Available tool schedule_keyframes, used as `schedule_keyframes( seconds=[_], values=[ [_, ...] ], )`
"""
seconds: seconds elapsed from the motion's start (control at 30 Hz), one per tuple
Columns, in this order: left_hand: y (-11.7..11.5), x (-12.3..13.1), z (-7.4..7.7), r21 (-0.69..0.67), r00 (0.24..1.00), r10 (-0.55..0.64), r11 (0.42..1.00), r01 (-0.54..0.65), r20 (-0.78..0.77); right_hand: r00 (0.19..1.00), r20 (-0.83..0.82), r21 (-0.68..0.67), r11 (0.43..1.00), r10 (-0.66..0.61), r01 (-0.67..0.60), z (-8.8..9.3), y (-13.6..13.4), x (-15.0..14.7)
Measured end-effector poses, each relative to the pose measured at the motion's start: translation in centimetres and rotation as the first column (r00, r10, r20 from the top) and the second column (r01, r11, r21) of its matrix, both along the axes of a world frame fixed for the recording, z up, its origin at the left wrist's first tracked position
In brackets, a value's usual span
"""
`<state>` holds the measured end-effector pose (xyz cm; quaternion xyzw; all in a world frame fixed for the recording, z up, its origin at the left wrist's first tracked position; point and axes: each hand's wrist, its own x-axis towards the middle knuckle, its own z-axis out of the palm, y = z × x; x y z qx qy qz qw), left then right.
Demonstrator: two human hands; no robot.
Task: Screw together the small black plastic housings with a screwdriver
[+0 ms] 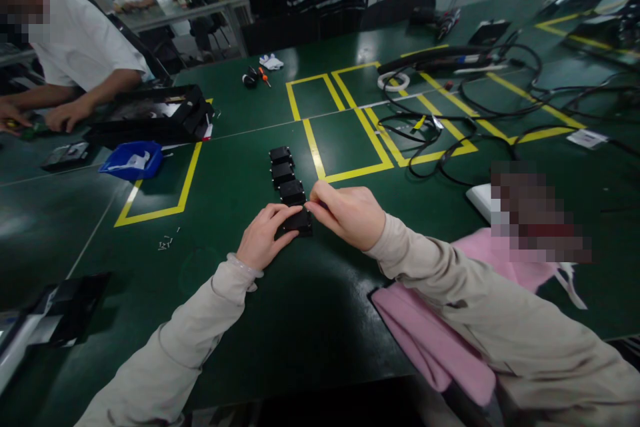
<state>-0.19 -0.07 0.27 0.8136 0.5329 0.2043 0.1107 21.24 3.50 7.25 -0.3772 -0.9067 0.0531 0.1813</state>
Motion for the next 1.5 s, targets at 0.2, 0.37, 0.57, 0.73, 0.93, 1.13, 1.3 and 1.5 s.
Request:
schedule_keyframes(
  seconds=[0.2,0.37,0.57,0.73,0.93,1.13,1.3,1.5],
  values=[
    [-1.4,-1.9,1.7,0.067,0.995,0.056,0.996,-0.05,-0.082,1.0,0.0,-0.007,1.0,-0.021,0.021,0.0,0.1,0.0],
    [-2.8,-8.9,4.3,0.155,0.868,0.346,0.938,-0.31,-0.356,1.0,-0.027,0.007,1.0,-0.013,0.013,-0.2,0.2,0.3],
    [-3.7,-16.4,5.5,0.131,0.559,0.441,0.852,-0.507,-0.702,0.999,-0.031,0.01,1.0,-0.012,0.013,-0.1,0.2,0.3],
    [-2.9,-16.4,4.8,0.104,0.552,0.419,0.853,-0.511,-0.72,1.0,-0.025,0.006,1.0,-0.017,0.018,-0.1,0.3,0.3],
    [-1.8,-15.5,4.0,0.103,0.532,0.426,0.841,-0.531,-0.732,1.0,-0.022,0.008,1.0,-0.014,0.014,-0.1,0.2,0.4],
    [-1.4,-15.4,4.2,0.079,0.562,0.396,0.86,-0.504,-0.726,1.0,-0.02,0.008,1.0,-0.006,0.006,-0.1,0.2,0.4],
    [-1.7,-15.1,5.1,0.06,0.61,0.444,0.836,-0.545,-0.656,1.0,-0.018,0.011,1.0,-0.009,0.009,-0.1,0.3,0.4],
    [-4.0,-15.9,5.6,-0.012,0.735,0.495,0.826,-0.564,-0.463,1.0,-0.024,0.018,1.0,-0.006,0.007,-0.1,0.3,0.4]
  ],
)
